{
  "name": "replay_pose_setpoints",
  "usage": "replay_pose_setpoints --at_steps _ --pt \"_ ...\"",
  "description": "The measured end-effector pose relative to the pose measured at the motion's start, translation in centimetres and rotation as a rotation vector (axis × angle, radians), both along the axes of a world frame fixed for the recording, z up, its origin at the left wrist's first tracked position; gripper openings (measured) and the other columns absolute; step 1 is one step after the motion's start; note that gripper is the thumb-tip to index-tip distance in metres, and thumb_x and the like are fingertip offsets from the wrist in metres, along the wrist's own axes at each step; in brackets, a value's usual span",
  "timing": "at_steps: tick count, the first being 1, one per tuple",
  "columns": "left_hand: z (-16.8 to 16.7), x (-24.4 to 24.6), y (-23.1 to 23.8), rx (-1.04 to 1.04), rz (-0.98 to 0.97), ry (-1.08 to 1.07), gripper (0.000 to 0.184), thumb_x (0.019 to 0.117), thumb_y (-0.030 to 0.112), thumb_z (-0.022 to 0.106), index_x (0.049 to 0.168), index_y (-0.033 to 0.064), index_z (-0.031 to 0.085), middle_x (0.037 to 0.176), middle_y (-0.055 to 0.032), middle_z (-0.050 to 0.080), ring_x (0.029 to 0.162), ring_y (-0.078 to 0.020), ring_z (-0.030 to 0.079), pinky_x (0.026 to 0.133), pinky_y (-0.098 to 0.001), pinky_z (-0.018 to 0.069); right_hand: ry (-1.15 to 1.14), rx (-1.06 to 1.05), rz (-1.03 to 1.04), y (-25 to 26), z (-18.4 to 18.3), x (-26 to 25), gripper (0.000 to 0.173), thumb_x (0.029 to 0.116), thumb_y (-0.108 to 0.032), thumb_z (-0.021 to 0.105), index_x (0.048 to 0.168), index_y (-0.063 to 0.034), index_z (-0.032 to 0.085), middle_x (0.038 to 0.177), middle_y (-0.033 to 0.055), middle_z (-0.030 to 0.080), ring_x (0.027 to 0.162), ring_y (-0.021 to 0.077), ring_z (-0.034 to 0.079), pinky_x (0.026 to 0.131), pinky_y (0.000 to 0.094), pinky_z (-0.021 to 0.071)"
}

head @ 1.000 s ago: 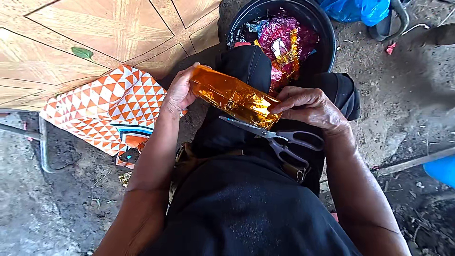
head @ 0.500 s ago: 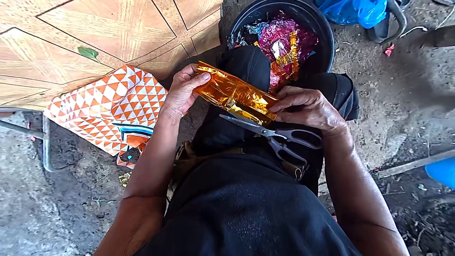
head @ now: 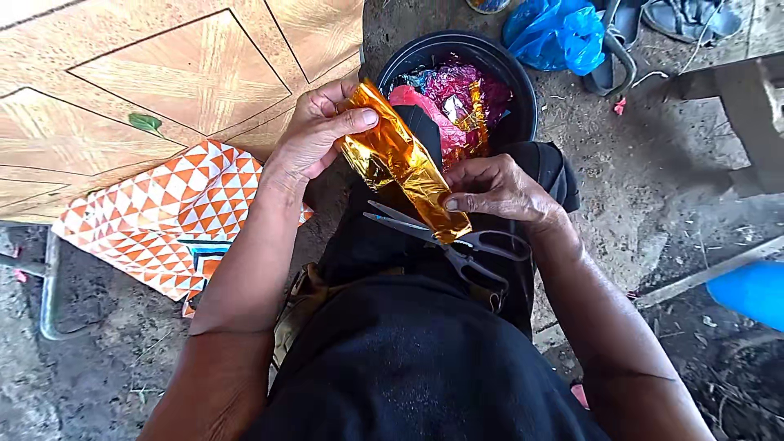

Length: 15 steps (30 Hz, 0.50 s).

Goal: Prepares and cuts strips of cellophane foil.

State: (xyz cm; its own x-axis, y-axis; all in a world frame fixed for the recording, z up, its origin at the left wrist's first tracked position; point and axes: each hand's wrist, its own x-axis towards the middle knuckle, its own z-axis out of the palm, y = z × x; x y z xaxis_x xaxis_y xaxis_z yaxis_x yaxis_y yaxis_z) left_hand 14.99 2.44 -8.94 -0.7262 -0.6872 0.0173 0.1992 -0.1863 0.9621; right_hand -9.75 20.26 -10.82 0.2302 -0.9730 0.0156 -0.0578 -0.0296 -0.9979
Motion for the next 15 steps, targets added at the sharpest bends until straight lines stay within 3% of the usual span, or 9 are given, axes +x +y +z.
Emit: replay_pose_setpoints --at_steps 2,3,4,6,8,10,15 --pt "1.2 -0.9 0.5 0.112 0.021 0.023 0.013 0.0987 0.013 0.061 0.11 0.0155 0.066 0.096 0.003 0.076 0.087 -0.0075 0.073 0.079 -0.0265 0.063 0.025 -0.058 -0.025 0.0 -0.1 0.3 0.004 0.0888 -0.006 0.073 0.091 -0.0027 0.071 0.073 -0.0042 0.068 0.062 -0.0005 0.062 0.057 0.0163 0.0539" --pt "1.5 -1.4 0.9 0.186 0.042 0.038 0.017 0.103 0.026 0.055 0.114 0.0163 0.065 0.101 0.002 0.075 0.092 -0.0089 0.073 0.081 -0.0285 0.0627 0.032 -0.087 -0.05 0.0 -0.2 0.4 0.003 0.0892 -0.006 0.072 0.09 -0.003 0.071 0.071 -0.0052 0.068 0.061 -0.0013 0.061 0.056 0.0156 0.0528" --pt "1.6 -1.8 1.4 0.258 0.062 0.061 0.033 0.1045 0.044 0.05 0.12 0.0167 0.062 0.106 0.0004 0.074 0.099 -0.0115 0.072 0.085 -0.0323 0.0622 0.035 -0.112 -0.082 0.0 -0.4 0.5 0.002 0.0893 -0.005 0.071 0.089 -0.003 0.071 0.071 -0.0053 0.068 0.061 -0.0015 0.061 0.056 0.0157 0.0527" --pt "1.2 -2.5 2.1 0.357 0.041 0.099 0.076 0.0915 0.077 0.047 0.139 0.0179 0.051 0.123 -0.0024 0.069 0.115 -0.0176 0.067 0.095 -0.0407 0.0586 0.033 -0.141 -0.145 0.0 -0.5 0.4 0.003 0.0894 -0.005 0.071 0.087 -0.0025 0.071 0.07 -0.0041 0.067 0.059 -0.0003 0.061 0.054 0.0165 0.0529" --pt "0.3 -2.9 3.1 0.398 -0.004 0.13 0.1 0.0754 0.089 0.055 0.147 0.0205 0.043 0.132 -0.0025 0.065 0.122 -0.0204 0.064 0.1 -0.0437 0.0562 0.042 -0.148 -0.185 -0.1 -0.6 0.2 0.003 0.0895 -0.004 0.07 0.086 -0.0031 0.071 0.07 -0.004 0.067 0.058 -0.0001 0.061 0.054 0.0166 0.0527" --pt "-0.7 -3.3 4.4 0.402 -0.017 0.189 0.098 0.073 0.08 0.069 0.145 0.0188 0.044 0.133 -0.0049 0.065 0.122 -0.0231 0.065 0.099 -0.0445 0.0569 0.03 -0.139 -0.189 -0.1 -0.8 0.0 0.003 0.0905 -0.004 0.069 0.088 -0.003 0.071 0.072 -0.004 0.069 0.062 0.0001 0.063 0.058 0.0168 0.0542" --pt "-2.3 -5.1 7.2 0.409 0.175 0.277 0.06 0.0894 0.038 0.079 0.134 0.0122 0.049 0.127 -0.0081 0.067 0.115 -0.0206 0.067 0.099 -0.0401 0.0572 0.038 -0.116 -0.21 -0.2 -1.0 -0.2 0.004 0.0911 -0.005 0.069 0.087 -0.0056 0.07 0.071 -0.0067 0.067 0.063 -0.0018 0.061 0.059 0.0155 0.0519"
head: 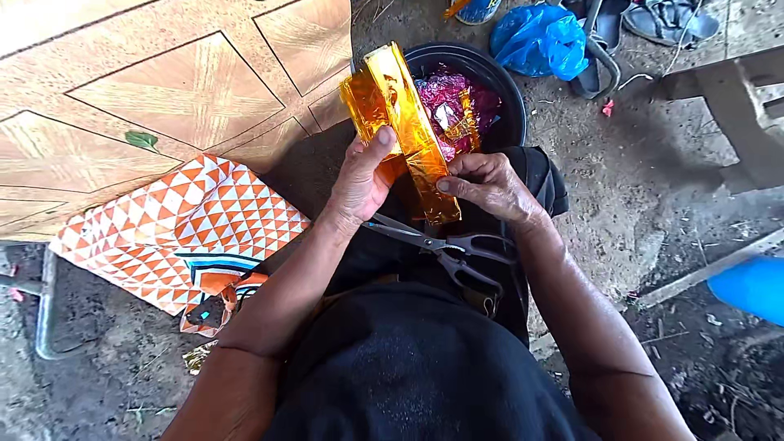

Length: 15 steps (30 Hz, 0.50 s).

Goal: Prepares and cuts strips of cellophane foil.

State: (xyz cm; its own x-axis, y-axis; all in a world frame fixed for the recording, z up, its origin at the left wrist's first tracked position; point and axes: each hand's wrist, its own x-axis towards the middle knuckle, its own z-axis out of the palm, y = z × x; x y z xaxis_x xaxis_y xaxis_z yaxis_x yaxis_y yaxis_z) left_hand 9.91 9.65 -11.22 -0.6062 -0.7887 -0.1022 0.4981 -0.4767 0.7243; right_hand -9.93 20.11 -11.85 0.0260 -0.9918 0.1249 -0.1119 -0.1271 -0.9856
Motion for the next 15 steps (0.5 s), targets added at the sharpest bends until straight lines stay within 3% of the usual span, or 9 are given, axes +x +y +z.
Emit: replay_pose_setpoints --at_steps 3,6,10,12,15 --pt "0.4 -1.2 0.4 0.029 0.101 -0.088 0.031 0.1033 0.015 0.06 0.131 0.0044 0.053 0.127 -0.0139 0.067 0.115 -0.0238 0.067 0.1 -0.0428 0.0563 0.006 -0.029 0.024 -0.3 -0.7 -0.3 0.004 0.0921 -0.007 0.069 0.088 -0.0054 0.07 0.074 -0.0071 0.068 0.066 -0.0022 0.062 0.062 0.0162 0.0521" --pt "0.6 -1.7 0.3 0.032 0.137 -0.119 0.023 0.1066 0.011 0.051 0.127 0.0008 0.056 0.127 -0.0177 0.067 0.116 -0.0271 0.067 0.1 -0.0446 0.0562 0.025 -0.021 0.014 -0.2 -0.7 -0.4 0.003 0.0918 -0.005 0.069 0.09 -0.0048 0.071 0.074 -0.007 0.068 0.066 -0.0026 0.062 0.062 0.0158 0.0522" --pt "0.8 -1.8 0.3 0.045 0.126 -0.079 0.025 0.1084 0.013 0.049 0.13 0.0012 0.054 0.131 -0.0182 0.066 0.12 -0.0281 0.066 0.103 -0.0455 0.0547 0.037 0.006 -0.048 0.0 -0.7 -0.7 0.005 0.0915 -0.004 0.068 0.095 -0.0024 0.071 0.078 -0.0047 0.07 0.067 -0.0007 0.063 0.064 0.0171 0.0542" --pt "0.3 -1.6 0.9 0.006 0.083 -0.061 0.027 0.1062 0.013 0.054 0.131 0.0025 0.052 0.131 -0.0173 0.066 0.122 -0.0269 0.065 0.104 -0.0444 0.0539 0.059 0.011 -0.077 0.1 -0.6 -0.6 0.006 0.0918 -0.005 0.068 0.096 -0.0023 0.071 0.078 -0.0052 0.07 0.067 -0.0019 0.063 0.063 0.0164 0.0536" --pt "-0.5 -1.9 2.3 -0.068 0.109 -0.118 0.021 0.0962 0.004 0.067 0.117 0.0049 0.062 0.11 -0.0078 0.072 0.107 -0.0179 0.07 0.096 -0.0389 0.0583 0.054 0.009 -0.112 0.1 -0.3 -0.6 0.008 0.0915 -0.006 0.07 0.097 -0.0015 0.072 0.079 -0.0042 0.071 0.068 -0.0014 0.064 0.063 0.017 0.0545"
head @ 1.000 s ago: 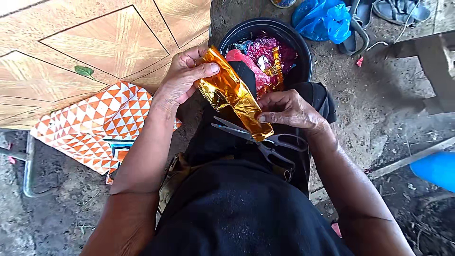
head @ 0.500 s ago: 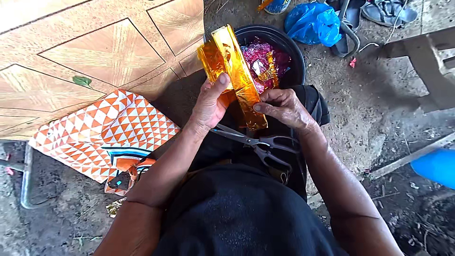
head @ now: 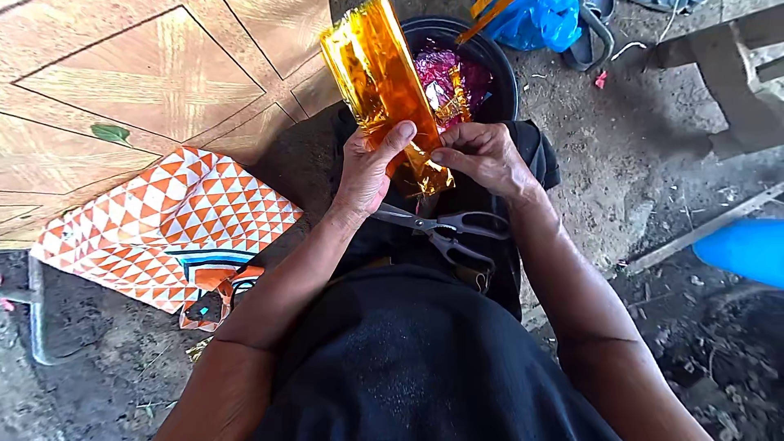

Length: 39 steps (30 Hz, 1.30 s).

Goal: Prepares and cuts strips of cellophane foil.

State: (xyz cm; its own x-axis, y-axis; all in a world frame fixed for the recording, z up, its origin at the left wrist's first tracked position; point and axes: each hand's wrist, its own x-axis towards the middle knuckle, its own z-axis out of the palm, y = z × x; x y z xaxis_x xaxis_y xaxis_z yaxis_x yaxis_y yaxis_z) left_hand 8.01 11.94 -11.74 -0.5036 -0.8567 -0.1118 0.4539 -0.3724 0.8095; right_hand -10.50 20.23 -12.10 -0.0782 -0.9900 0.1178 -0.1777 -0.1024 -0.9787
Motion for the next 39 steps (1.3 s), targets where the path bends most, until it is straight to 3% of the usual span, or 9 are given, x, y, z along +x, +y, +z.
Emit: replay_pose_setpoints --at_steps 4,8,11,15,19,25,29,34,39 --pt "-0.3 -0.7 0.5 -0.046 0.101 -0.06 0.013 0.0971 0.004 0.067 0.11 0.0043 0.067 0.104 -0.006 0.074 0.101 -0.0169 0.071 0.094 -0.0392 0.0595 0.017 0.017 -0.047 1.0 0.7 -0.2 0.009 0.0892 -0.004 0.074 0.098 0.0003 0.072 0.08 -0.0013 0.073 0.067 0.001 0.066 0.063 0.019 0.0573" --pt "1.5 0.4 -0.3 -0.039 0.101 -0.133 0.032 0.1009 0.02 0.066 0.129 0.0066 0.061 0.12 -0.0084 0.071 0.112 -0.0216 0.069 0.099 -0.0444 0.058 0.235 0.083 -0.165 4.9 3.0 -0.3 0.011 0.0894 -0.006 0.073 0.098 0.0015 0.071 0.085 0.0066 0.072 0.072 0.0112 0.069 0.067 0.0308 0.0618" --pt "2.0 -0.7 -2.1 -0.029 0.134 -0.054 0.031 0.1045 0.011 0.055 0.133 -0.0013 0.052 0.117 -0.0129 0.07 0.108 -0.0228 0.07 0.096 -0.0435 0.0587 0.559 0.202 -0.015 8.7 5.1 -0.2 0.02 0.0914 -0.019 0.075 0.102 -0.0016 0.076 0.1 0.0123 0.074 0.092 0.0225 0.072 0.086 0.0447 0.0591" --pt "2.6 -1.7 -3.3 -0.017 0.131 -0.037 0.023 0.1077 0.012 0.046 0.128 0.0049 0.053 0.11 -0.0029 0.073 0.102 -0.0135 0.072 0.091 -0.0337 0.0609 0.905 0.432 0.149 10.5 6.1 1.5 0.049 0.0841 -0.021 0.082 0.126 -0.0018 0.067 0.128 0.0252 0.062 0.121 0.0448 0.057 0.102 0.0615 0.0435" --pt "2.7 -2.0 -3.6 0.011 0.13 -0.043 0.02 0.1086 0.015 0.045 0.124 0.0074 0.057 0.107 -0.0007 0.074 0.098 -0.0111 0.073 0.085 -0.0304 0.0623 1.004 0.398 0.095 11.1 5.4 3.0 0.062 0.0778 -0.019 0.087 0.132 -0.0016 0.062 0.127 0.029 0.058 0.118 0.0477 0.057 0.098 0.0609 0.0462" --pt "2.4 -1.5 -3.6 0.018 0.171 -0.046 0.019 0.1085 0.013 0.046 0.12 0.0073 0.059 0.104 -0.0002 0.075 0.096 -0.0106 0.073 0.083 -0.0295 0.0625 0.958 0.315 0.078 11.7 5.4 3.9 0.043 0.0821 -0.015 0.083 0.118 0.0013 0.067 0.121 0.0277 0.06 0.114 0.046 0.059 0.095 0.0567 0.0496" --pt "2.6 -1.1 -3.7 0.034 0.211 -0.066 0.018 0.1086 0.013 0.047 0.119 0.0082 0.061 0.104 0.0014 0.074 0.096 -0.0088 0.072 0.084 -0.0281 0.0618 1.046 0.35 0.11 12.3 3.9 4.9 0.037 0.0884 -0.011 0.075 0.12 0.0065 0.065 0.119 0.0281 0.063 0.115 0.0452 0.06 0.098 0.0545 0.0483" --pt "2.8 -1.0 -4.1 0.006 0.192 -0.067 0.022 0.1099 0.018 0.045 0.123 0.0085 0.059 0.106 0.0017 0.073 0.098 -0.0092 0.072 0.087 -0.0285 0.061 1.216 0.141 0.009 12.2 0.9 6.3 0.021 0.0922 -0.004 0.064 0.111 0.0047 0.068 0.102 0.0206 0.069 0.102 0.0366 0.068 0.085 0.0446 0.0558" --pt "4.0 -1.0 -4.5 -0.016 0.138 0.033 0.022 0.1107 0.018 0.041 0.127 0.0086 0.053 0.11 -0.0012 0.069 0.101 -0.0117 0.069 0.091 -0.0329 0.0596 1.01 0.26 0.077 12.3 3.0 4.4 0.042 0.0806 -0.014 0.083 0.116 0.0035 0.069 0.117 0.0242 0.068 0.113 0.041 0.064 0.096 0.0527 0.0535"
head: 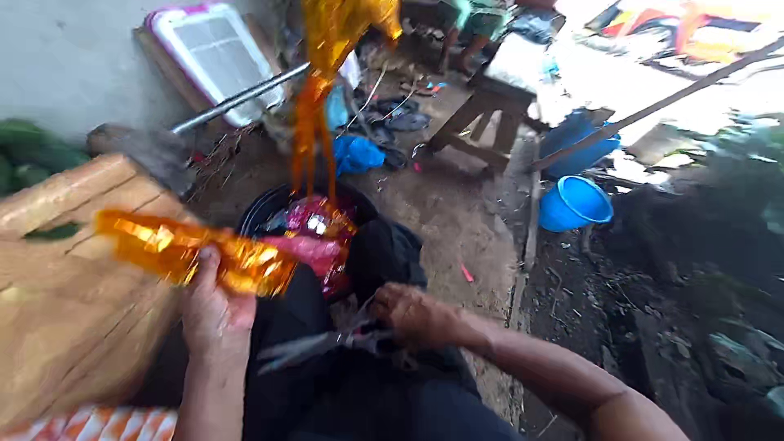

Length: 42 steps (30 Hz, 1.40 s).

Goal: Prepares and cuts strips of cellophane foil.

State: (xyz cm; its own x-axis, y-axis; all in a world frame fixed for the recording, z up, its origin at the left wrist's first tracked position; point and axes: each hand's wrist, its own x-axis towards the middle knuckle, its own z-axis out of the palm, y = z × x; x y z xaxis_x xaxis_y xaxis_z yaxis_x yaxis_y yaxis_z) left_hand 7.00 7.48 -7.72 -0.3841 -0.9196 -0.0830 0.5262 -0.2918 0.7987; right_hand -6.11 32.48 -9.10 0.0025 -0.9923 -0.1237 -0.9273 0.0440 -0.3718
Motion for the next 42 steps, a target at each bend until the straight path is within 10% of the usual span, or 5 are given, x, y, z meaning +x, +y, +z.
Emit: replay_pose_setpoints --at_steps 6,13,19,42 --pt "1.3 1.5 -1.4 0.043 0.041 0.107 0.024 0.1098 0.024 0.047 0.126 0.0103 0.058 0.114 -0.0047 0.07 0.105 -0.0158 0.069 0.093 -0.0363 0.059 -0.307 0.248 -0.064 -0.9 2.6 -3.8 0.056 0.0768 -0.021 0.084 0.125 0.0009 0.067 0.121 0.0244 0.066 0.116 0.0397 0.063 0.1 0.0577 0.0499" --pt "2.1 2.7 -2.9 0.149 0.212 0.124 0.028 0.107 0.024 0.055 0.128 0.0064 0.056 0.113 -0.0098 0.069 0.107 -0.0206 0.069 0.095 -0.041 0.0583 -0.854 -0.028 -0.011 0.0 0.9 -7.0 0.056 0.0794 -0.065 0.078 0.101 -0.0146 0.067 0.082 -0.0121 0.065 0.073 -0.0053 0.06 0.065 0.0151 0.0513" --pt "3.1 2.7 -2.8 0.196 0.271 0.24 0.028 0.1079 0.022 0.053 0.131 0.0071 0.053 0.115 -0.0109 0.067 0.109 -0.0206 0.068 0.096 -0.0409 0.0576 -1.478 -0.051 0.181 -1.6 -1.1 -4.1 0.065 0.0876 -0.075 0.059 0.134 -0.0295 0.063 0.108 -0.0038 0.069 0.095 0.0106 0.066 0.082 0.0277 0.0563" --pt "3.7 3.4 -1.9 0.259 0.251 0.385 0.023 0.1087 0.024 0.05 0.127 0.011 0.056 0.113 -0.0083 0.068 0.108 -0.0186 0.069 0.094 -0.0386 0.0595 -1.511 0.248 0.315 -6.1 -3.7 -2.6 0.067 0.0892 -0.071 0.062 0.124 -0.0131 0.06 0.1 -0.0018 0.066 0.091 0.01 0.066 0.08 0.026 0.0559"
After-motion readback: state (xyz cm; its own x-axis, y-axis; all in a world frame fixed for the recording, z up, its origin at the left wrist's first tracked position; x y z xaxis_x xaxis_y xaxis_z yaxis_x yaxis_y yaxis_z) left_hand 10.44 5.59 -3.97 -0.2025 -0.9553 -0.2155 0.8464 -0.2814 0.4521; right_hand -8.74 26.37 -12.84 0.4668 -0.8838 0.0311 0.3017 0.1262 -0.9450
